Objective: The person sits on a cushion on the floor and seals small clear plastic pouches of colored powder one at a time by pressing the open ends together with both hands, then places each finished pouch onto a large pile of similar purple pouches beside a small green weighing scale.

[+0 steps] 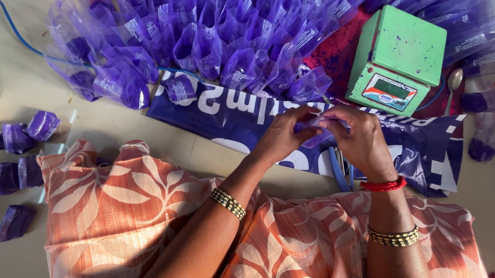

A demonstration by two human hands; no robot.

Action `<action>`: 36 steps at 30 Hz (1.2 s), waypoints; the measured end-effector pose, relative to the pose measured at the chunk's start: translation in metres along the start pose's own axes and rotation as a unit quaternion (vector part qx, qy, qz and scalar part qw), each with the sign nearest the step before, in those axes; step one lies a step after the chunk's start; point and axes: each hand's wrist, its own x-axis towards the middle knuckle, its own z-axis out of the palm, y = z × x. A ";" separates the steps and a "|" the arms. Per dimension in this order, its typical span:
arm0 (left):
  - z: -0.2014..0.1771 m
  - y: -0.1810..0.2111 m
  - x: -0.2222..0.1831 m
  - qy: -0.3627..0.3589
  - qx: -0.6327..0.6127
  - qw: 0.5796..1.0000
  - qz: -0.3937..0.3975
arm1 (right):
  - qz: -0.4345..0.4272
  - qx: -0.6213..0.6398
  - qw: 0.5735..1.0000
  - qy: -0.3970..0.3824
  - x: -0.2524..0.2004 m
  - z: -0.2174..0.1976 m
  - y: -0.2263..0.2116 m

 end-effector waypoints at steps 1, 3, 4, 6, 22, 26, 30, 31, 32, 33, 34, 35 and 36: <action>0.001 -0.005 0.000 -0.004 0.002 1.000 0.003 | 0.000 0.000 1.000 0.005 0.001 0.001 -0.002; 0.003 -0.012 0.002 -0.008 0.055 0.998 0.029 | -0.026 0.014 0.999 -0.013 0.003 0.000 -0.006; 0.005 -0.016 0.000 -0.012 0.058 0.998 0.034 | -0.027 0.014 1.000 -0.007 0.002 -0.001 -0.008; 0.004 -0.020 0.001 0.005 0.032 0.999 0.016 | -0.016 0.040 0.999 0.030 0.003 -0.002 -0.015; -0.024 0.175 -0.039 0.129 -0.140 0.981 0.026 | 0.108 0.424 0.874 0.210 -0.076 -0.048 -0.104; -0.020 0.233 -0.075 0.121 -0.165 0.978 0.031 | 0.076 0.440 0.870 0.209 -0.110 -0.054 -0.144; -0.008 0.266 -0.113 0.136 -0.189 0.971 0.048 | 0.053 0.478 0.854 0.197 -0.148 -0.066 -0.187; -0.004 0.271 -0.122 0.138 -0.186 0.971 0.052 | 0.049 0.479 0.854 0.196 -0.156 -0.067 -0.195; 0.000 0.276 -0.130 0.152 -0.179 0.970 0.063 | 0.041 0.450 0.868 0.203 -0.163 -0.069 -0.203; 0.006 0.280 -0.138 0.164 -0.174 0.968 0.072 | 0.035 0.419 0.882 0.212 -0.171 -0.071 -0.210; 0.011 0.284 -0.145 0.164 -0.174 0.968 0.075 | 0.033 0.419 0.882 0.212 -0.178 -0.070 -0.213; 0.017 0.287 -0.153 0.174 -0.182 0.965 0.075 | -0.003 0.415 0.883 0.219 -0.185 -0.070 -0.217; 0.023 0.290 -0.160 0.184 -0.191 0.961 0.076 | -0.038 0.411 0.883 0.225 -0.192 -0.070 -0.219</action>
